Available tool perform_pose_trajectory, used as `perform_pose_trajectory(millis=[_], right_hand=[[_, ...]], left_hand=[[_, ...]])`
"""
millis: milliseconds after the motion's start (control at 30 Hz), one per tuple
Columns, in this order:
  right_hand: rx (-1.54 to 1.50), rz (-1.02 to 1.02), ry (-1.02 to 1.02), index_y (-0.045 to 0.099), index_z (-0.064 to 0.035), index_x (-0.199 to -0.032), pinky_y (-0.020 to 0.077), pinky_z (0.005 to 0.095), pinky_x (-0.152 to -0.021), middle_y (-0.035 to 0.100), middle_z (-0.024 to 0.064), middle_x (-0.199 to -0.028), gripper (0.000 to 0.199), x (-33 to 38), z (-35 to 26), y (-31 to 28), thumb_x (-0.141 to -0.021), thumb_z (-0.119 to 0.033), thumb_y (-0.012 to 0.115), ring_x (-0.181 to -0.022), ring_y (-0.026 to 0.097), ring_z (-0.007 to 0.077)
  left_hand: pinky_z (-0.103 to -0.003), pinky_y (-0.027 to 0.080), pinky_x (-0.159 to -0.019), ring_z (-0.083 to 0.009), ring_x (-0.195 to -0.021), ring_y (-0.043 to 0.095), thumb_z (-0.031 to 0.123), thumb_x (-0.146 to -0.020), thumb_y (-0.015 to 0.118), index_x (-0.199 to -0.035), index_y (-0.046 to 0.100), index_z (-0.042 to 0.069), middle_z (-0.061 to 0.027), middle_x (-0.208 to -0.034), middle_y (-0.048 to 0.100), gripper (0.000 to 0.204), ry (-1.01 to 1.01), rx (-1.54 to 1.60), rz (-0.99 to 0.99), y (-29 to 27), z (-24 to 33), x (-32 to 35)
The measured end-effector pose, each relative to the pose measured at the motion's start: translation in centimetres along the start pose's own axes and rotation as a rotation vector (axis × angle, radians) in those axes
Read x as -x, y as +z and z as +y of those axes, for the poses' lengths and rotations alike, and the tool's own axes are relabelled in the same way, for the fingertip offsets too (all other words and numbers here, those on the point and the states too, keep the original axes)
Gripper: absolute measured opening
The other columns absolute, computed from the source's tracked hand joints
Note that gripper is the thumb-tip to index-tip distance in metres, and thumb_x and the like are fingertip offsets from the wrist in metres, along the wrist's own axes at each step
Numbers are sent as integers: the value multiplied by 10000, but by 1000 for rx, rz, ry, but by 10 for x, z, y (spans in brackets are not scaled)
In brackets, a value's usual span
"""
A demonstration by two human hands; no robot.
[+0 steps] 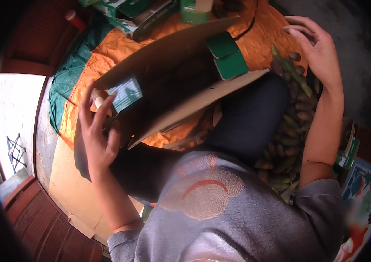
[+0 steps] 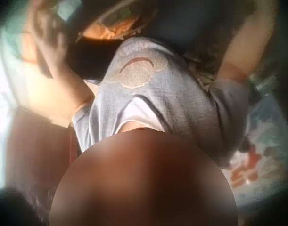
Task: Sorting, weighing, and packing large root vegetables into cardboard boxes.
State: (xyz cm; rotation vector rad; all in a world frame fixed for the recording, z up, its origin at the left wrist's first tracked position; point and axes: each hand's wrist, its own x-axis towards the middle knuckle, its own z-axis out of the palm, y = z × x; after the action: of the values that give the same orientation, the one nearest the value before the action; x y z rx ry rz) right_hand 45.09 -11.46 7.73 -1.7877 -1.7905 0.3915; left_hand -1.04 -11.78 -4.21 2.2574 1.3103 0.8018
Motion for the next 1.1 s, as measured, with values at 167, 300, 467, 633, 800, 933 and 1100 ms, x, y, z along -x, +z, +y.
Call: perform_pose_trajectory(millis=[167, 300, 467, 633, 800, 933, 1100], right_hand=[[115, 145, 480, 711, 1, -1031, 542, 297, -792, 757, 116, -899, 162, 121, 197, -42, -958, -135, 658, -879, 714, 136], [224, 10, 864, 687, 17, -869, 530, 435, -721, 704, 221, -815, 262, 271, 302, 45, -950, -230, 662, -794, 697, 384], [255, -605, 1003, 670, -41, -1090, 557, 416, -761, 703, 172, -976, 185, 493, 346, 172, -918, -85, 618, -906, 697, 288], [56, -854, 1105, 586, -93, -1345, 522, 478, -921, 647, 202, -1269, 486, 557, 286, 212, -868, -3, 602, -1187, 623, 369], [134, -739, 1237, 559, -126, -1387, 510, 471, -964, 625, 193, -1328, 525, 579, 290, 191, -868, -58, 602, -1209, 602, 397], [230, -646, 1399, 537, -126, -1391, 509, 492, -979, 621, 181, -1333, 492, 585, 316, 153, -903, -110, 597, -1195, 602, 414], [372, 29, 1748, 520, -162, -1405, 516, 518, -975, 633, 160, -1321, 469, 610, 336, 120, -941, -192, 578, -1199, 607, 417]], left_hand=[[-502, 350, -1165, -350, -1454, 388, 143, -972, 518, -1367, 602, -15, -207, -1553, 415, 434, 78, -42, 123, -1, 7, -1], [-461, 445, -1123, -342, -1405, 463, 147, -1072, 406, -1392, 561, -50, -198, -1546, 422, 406, -80, 151, 294, -10, 22, 3], [-413, 519, -1071, -284, -1348, 531, 190, -1100, 391, -1343, 627, 1, -156, -1485, 511, 388, -259, 70, 406, -7, 11, -12], [-382, 458, -1093, -257, -1345, 539, 21, -1011, 564, -1323, 669, 73, -123, -1433, 585, 334, -66, -479, 263, -36, -75, 5], [-383, 472, -1082, -250, -1306, 570, 67, -1038, 520, -1322, 666, 70, -111, -1424, 592, 319, -270, -301, 154, -28, -106, 10], [-398, 460, -1105, -256, -1320, 551, 114, -1048, 492, -1367, 617, 43, -84, -1441, 579, 350, -411, 16, 193, -27, -108, 12], [-468, 399, -1166, -294, -1385, 489, 151, -1046, 482, -1365, 609, 26, -119, -1454, 557, 365, -443, 99, 182, -29, -108, 13]])
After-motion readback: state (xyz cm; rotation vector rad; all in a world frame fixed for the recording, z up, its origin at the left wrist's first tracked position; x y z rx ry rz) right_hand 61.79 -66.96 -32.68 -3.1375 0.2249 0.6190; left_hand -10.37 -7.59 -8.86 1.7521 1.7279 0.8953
